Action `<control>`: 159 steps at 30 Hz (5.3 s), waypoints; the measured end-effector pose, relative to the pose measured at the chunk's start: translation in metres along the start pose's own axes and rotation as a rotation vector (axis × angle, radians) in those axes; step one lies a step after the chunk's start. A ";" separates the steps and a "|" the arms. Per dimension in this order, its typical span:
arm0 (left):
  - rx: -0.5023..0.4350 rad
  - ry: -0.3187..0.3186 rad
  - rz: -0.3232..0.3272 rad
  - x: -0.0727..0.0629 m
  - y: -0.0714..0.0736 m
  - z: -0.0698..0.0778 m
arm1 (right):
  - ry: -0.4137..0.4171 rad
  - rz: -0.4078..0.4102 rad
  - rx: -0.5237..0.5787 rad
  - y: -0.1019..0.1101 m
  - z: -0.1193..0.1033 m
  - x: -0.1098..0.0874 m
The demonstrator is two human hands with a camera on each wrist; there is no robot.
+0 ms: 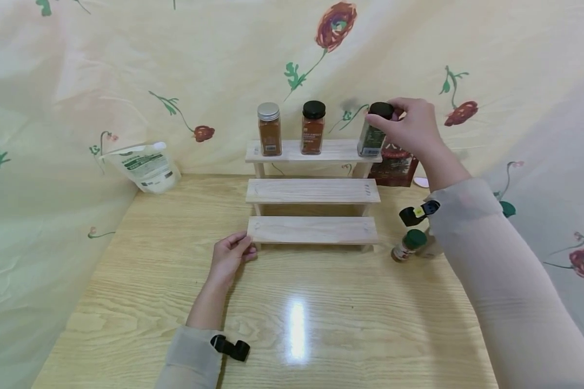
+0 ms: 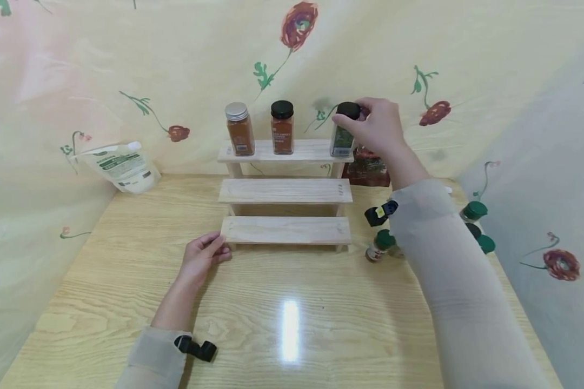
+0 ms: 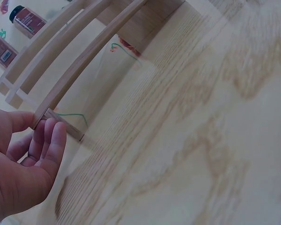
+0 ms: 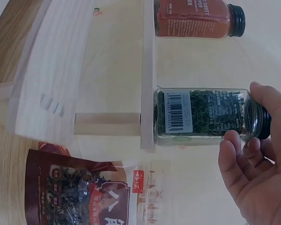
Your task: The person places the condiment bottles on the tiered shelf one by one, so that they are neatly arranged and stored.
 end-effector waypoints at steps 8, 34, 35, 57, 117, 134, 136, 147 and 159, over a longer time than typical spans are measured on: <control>-0.005 0.007 0.000 0.000 -0.004 0.001 | 0.016 -0.012 0.017 -0.009 -0.007 0.003; -0.020 0.021 0.003 0.001 -0.001 -0.002 | 0.030 -0.022 0.113 -0.009 0.014 -0.018; -0.025 0.023 0.006 0.001 -0.001 -0.003 | 0.035 -0.015 0.113 -0.008 0.017 -0.020; -0.029 0.029 0.009 -0.003 -0.001 -0.001 | 0.082 0.037 -0.015 0.024 0.075 -0.061; -0.035 0.020 0.005 -0.003 -0.002 -0.001 | -0.114 -0.058 -0.398 0.119 0.257 -0.105; -0.029 0.012 -0.001 -0.004 -0.002 0.001 | -0.071 -0.208 -0.474 0.103 0.281 -0.112; -0.026 0.014 -0.001 -0.003 -0.002 0.000 | -0.067 -0.200 -0.471 0.103 0.280 -0.111; -0.020 0.013 -0.006 -0.003 -0.002 0.000 | -0.099 -0.028 -0.385 0.118 0.254 -0.104; -0.024 0.021 -0.004 -0.003 -0.001 -0.001 | -0.063 0.117 -0.315 0.132 0.213 -0.093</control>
Point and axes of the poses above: each hand's wrist, its own x-axis towards the middle knuckle, its own y-axis out of the back of the hand, z = x × y, the point moved 10 cm from there along x, towards the middle knuckle, and after that the axes turned 10 degrees about z, right-handed, at the moved point
